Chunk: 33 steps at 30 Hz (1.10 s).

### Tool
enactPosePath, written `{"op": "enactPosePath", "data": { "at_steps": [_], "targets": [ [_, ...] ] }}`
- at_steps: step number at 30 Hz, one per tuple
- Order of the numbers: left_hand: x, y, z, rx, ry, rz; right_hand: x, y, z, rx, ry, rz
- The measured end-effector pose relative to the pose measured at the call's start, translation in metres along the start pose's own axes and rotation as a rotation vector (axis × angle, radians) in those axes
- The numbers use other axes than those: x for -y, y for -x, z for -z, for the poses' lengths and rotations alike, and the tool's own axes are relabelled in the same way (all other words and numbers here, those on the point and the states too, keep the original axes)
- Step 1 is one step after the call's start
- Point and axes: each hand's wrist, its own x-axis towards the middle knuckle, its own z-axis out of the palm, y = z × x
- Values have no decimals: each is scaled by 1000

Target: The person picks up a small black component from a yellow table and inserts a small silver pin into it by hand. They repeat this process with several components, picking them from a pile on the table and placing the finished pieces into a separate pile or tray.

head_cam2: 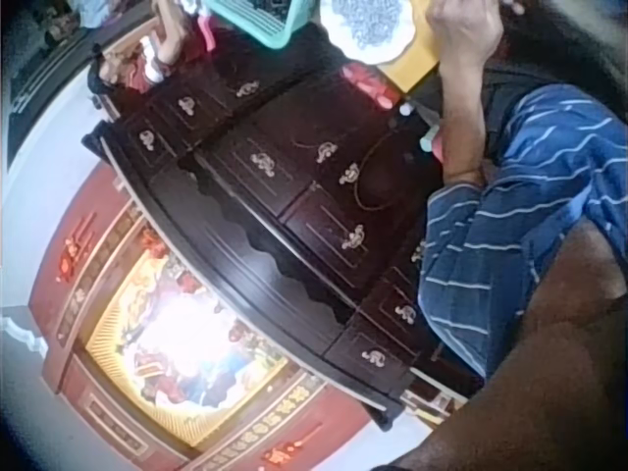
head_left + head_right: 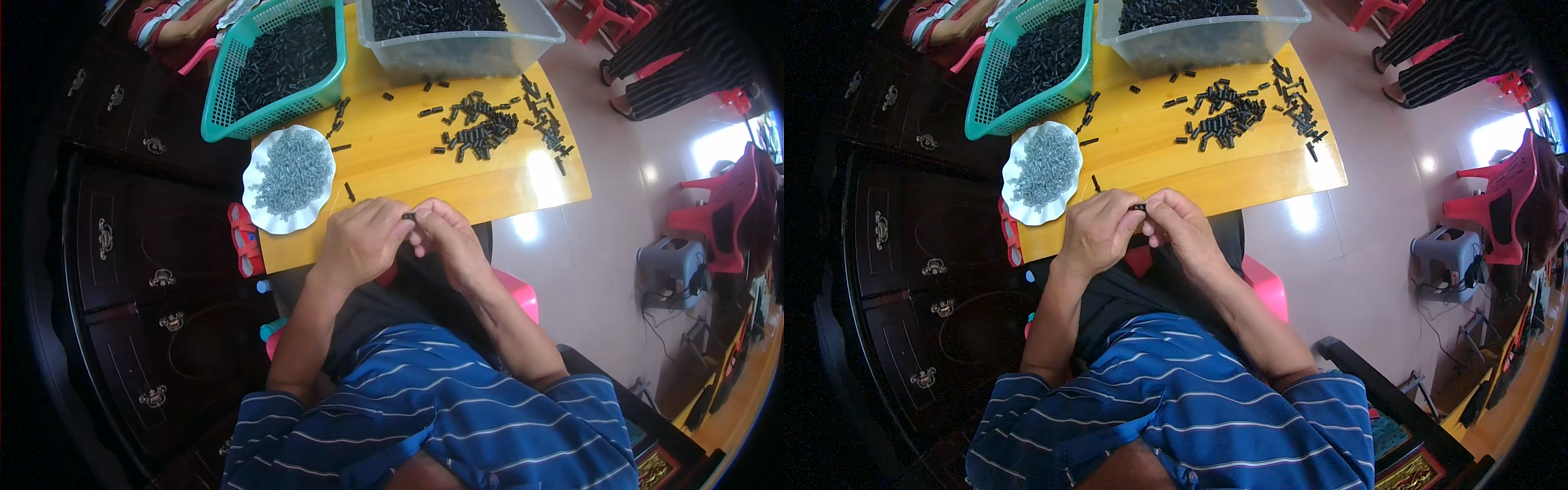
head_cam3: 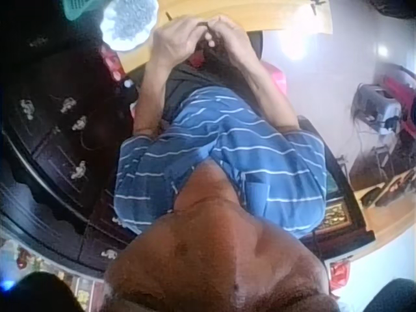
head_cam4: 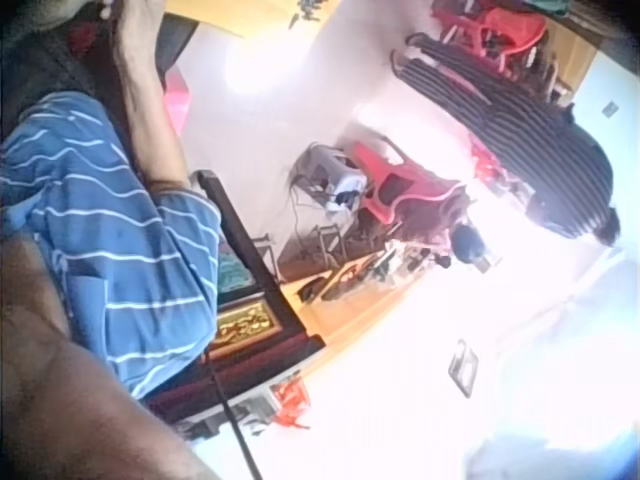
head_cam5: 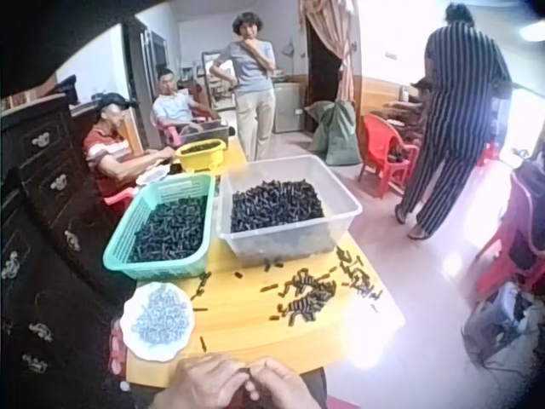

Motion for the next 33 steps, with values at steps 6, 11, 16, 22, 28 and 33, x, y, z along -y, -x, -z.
{"op": "enactPosePath", "data": {
  "at_steps": [6,11,16,22,28,33],
  "targets": [
    [7,2,0,14,49,-18,1,1,5,102,19,-26],
    [9,1,2,28,61,-64,3,1,4,141,16,-25],
    [6,0,5,8,81,-50,3,4,2,148,104,56],
    [2,8,7,50,242,131,14,11,-4,86,598,245],
    [-5,14,0,73,558,420,9,6,-6,-4,874,682],
    [0,15,0,89,626,434,8,6,-6,-30,894,717]
  ]
}}
